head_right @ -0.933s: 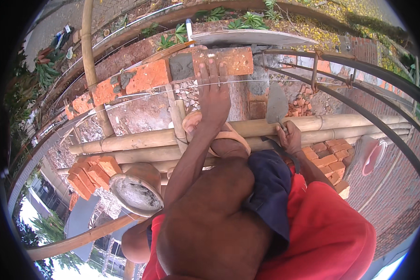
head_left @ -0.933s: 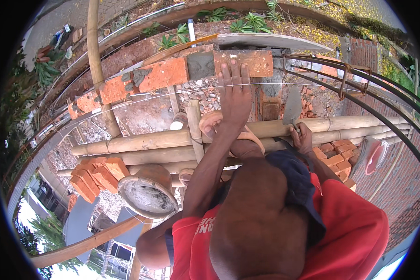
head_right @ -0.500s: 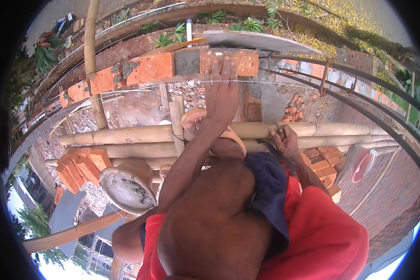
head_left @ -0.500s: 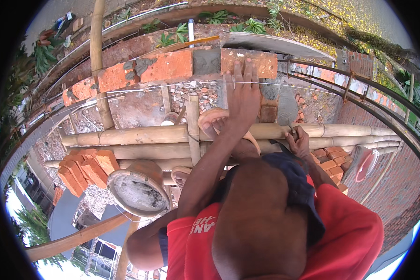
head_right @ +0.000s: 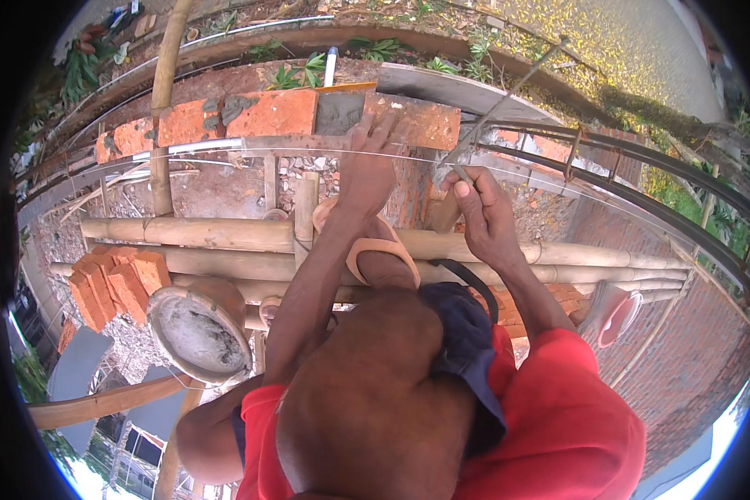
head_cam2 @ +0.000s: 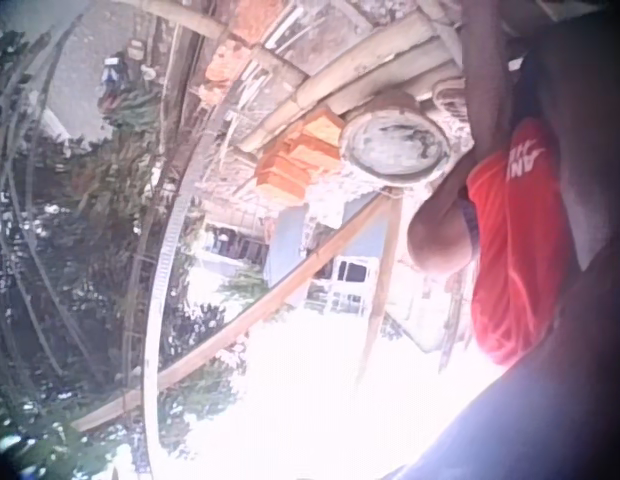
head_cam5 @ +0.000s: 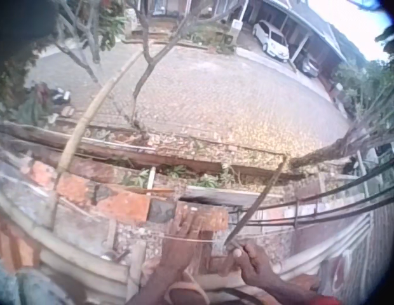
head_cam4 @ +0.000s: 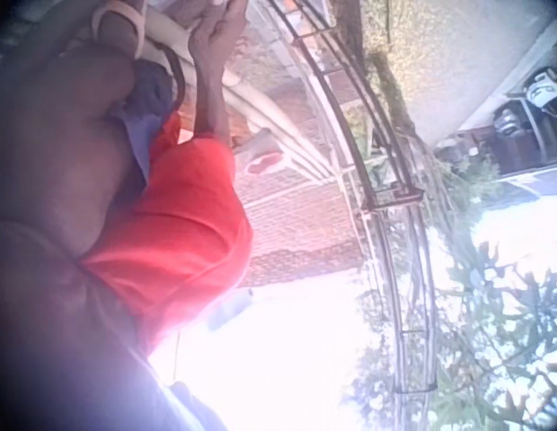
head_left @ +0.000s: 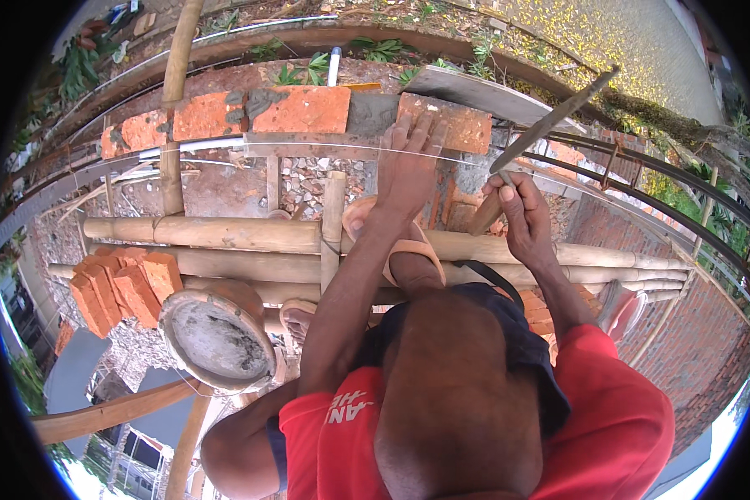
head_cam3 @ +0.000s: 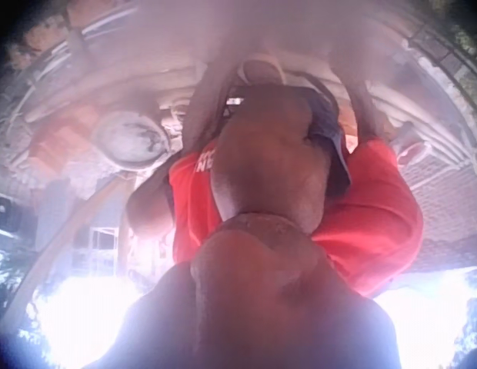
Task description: The person is laying bricks on a bamboo scaffold. They scoop mortar from a pan using a trowel, spread it on the brick course, and place bricks one by one, tapping them into alignment.
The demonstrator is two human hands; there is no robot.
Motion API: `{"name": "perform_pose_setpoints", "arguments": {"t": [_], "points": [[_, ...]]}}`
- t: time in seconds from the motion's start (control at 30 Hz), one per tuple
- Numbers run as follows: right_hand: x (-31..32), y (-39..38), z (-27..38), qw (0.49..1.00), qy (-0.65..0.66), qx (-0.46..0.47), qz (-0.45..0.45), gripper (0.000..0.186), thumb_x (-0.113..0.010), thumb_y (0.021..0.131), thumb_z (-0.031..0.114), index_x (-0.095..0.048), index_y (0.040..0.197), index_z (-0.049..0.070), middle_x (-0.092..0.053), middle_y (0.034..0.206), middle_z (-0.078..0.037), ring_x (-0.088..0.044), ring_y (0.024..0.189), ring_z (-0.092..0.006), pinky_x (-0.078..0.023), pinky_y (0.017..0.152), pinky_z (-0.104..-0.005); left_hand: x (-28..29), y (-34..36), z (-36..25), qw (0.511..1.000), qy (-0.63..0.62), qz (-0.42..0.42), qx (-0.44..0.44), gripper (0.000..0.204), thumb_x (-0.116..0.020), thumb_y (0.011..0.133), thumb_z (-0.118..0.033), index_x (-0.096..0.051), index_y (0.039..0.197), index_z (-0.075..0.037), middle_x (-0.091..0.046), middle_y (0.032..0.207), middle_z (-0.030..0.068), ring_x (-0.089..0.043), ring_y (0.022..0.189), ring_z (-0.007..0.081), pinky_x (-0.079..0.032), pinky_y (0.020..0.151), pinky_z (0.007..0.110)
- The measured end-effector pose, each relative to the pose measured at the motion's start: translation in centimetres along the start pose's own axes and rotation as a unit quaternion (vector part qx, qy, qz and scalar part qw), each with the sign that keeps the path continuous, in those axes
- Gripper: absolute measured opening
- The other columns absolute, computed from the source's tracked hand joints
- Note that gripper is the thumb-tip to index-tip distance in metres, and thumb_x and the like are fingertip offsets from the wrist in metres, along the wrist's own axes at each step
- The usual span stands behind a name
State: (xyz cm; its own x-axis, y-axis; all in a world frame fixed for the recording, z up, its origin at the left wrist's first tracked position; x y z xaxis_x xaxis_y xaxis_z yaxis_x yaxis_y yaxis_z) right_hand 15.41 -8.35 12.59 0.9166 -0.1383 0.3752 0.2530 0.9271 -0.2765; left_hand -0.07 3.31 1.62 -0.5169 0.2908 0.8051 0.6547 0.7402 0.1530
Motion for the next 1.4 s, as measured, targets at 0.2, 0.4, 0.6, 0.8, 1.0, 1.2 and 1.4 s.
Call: {"name": "perform_pose_setpoints", "arguments": {"t": [0.2, 0.4, 0.6, 0.8, 1.0, 1.2, 1.4], "points": [[-1.0, -5.5, -5.5, 0.989, 0.048, -0.141, 0.027, 0.044, -0.039, 0.114, 0.040, -0.059, 0.108, 0.001, -0.056, 0.081, -0.003, -0.055, 0.066, -0.0106, -0.048, 0.059, -0.0288, 1.5, 0.8, 3.3, 0.998, -0.018, -0.029, 0.057, 0.047, -0.064, 0.097, -0.009, -0.061, 0.144, -0.005, -0.052, 0.157, 0.0125, -0.051, 0.139, 0.0356, -0.042, 0.115, 0.051], [-1.1, -6.5, -5.7, 0.930, 0.243, -0.274, -0.007, 0.048, -0.039, 0.113, 0.047, -0.057, 0.108, 0.003, -0.055, 0.079, -0.003, -0.057, 0.056, -0.0119, -0.050, 0.048, -0.0287, 1.2, 1.8, 3.3, 0.958, -0.216, -0.119, 0.144, 0.050, -0.079, 0.088, -0.008, -0.066, 0.134, 0.002, -0.065, 0.139, 0.0210, -0.064, 0.123, 0.0386, -0.051, 0.105, 0.045], [-1.9, -6.1, -5.4, 0.917, 0.270, -0.295, 0.005, 0.048, -0.043, 0.112, 0.050, -0.057, 0.107, 0.004, -0.057, 0.080, -0.003, -0.058, 0.051, -0.0138, -0.051, 0.044, -0.0282, 1.4, 3.0, 3.9, 0.954, -0.230, -0.123, 0.148, 0.058, -0.086, 0.079, -0.002, -0.066, 0.133, 0.004, -0.071, 0.126, 0.0225, -0.072, 0.111, 0.0328, -0.057, 0.096, 0.040], [-1.8, -6.1, -6.2, 0.918, 0.265, -0.295, -0.001, 0.047, -0.044, 0.111, 0.050, -0.057, 0.108, 0.004, -0.058, 0.080, -0.005, -0.056, 0.048, -0.0139, -0.049, 0.042, -0.0287, 1.6, 3.2, 4.2, 0.942, -0.276, -0.107, 0.161, 0.065, -0.088, 0.074, -0.002, -0.065, 0.135, 0.005, -0.068, 0.130, 0.0219, -0.067, 0.118, 0.0371, -0.053, 0.103, 0.043], [-1.4, -6.3, -6.3, 0.934, 0.240, -0.264, 0.012, 0.049, -0.043, 0.112, 0.049, -0.059, 0.108, 0.003, -0.059, 0.079, -0.005, -0.057, 0.049, -0.0131, -0.050, 0.044, -0.0276, 2.3, 4.1, 5.4, 0.941, -0.283, -0.019, 0.187, 0.069, -0.086, 0.076, 0.001, -0.063, 0.142, -0.002, -0.072, 0.121, 0.0150, -0.074, 0.090, 0.0185, -0.063, 0.077, 0.033], [-2.0, -6.4, -6.9, 0.927, 0.259, -0.268, 0.036, 0.049, -0.043, 0.112, 0.049, -0.059, 0.107, 0.003, -0.059, 0.079, -0.004, -0.058, 0.050, -0.0127, -0.050, 0.045, -0.0275, 2.6, 4.6, 5.7, 0.942, -0.275, 0.031, 0.192, 0.069, -0.084, 0.077, 0.003, -0.064, 0.143, -0.006, -0.066, 0.128, 0.0147, -0.071, 0.093, 0.0173, -0.063, 0.078, 0.031], [-1.7, -6.4, -8.0, 0.914, 0.273, -0.298, 0.043, 0.048, -0.044, 0.112, 0.048, -0.059, 0.107, 0.003, -0.059, 0.077, -0.005, -0.059, 0.050, -0.0132, -0.049, 0.044, -0.0273, 2.0, 4.7, 5.8, 0.945, -0.271, 0.041, 0.177, 0.067, -0.084, 0.077, 0.004, -0.066, 0.140, -0.006, -0.064, 0.126, 0.0136, -0.071, 0.091, 0.0183, -0.063, 0.077, 0.030]]}}
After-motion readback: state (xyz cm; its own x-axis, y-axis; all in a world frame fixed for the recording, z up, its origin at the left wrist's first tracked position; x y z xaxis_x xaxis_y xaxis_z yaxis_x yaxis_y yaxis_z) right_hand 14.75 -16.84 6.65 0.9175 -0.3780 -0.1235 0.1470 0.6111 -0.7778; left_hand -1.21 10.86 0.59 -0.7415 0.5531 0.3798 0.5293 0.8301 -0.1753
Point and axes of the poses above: each hand's wrist, its own y-axis towards the middle knuckle, its own x-axis out of the back of the hand, z = x × y, the point moved 3 cm from there along y, towards the middle knuckle
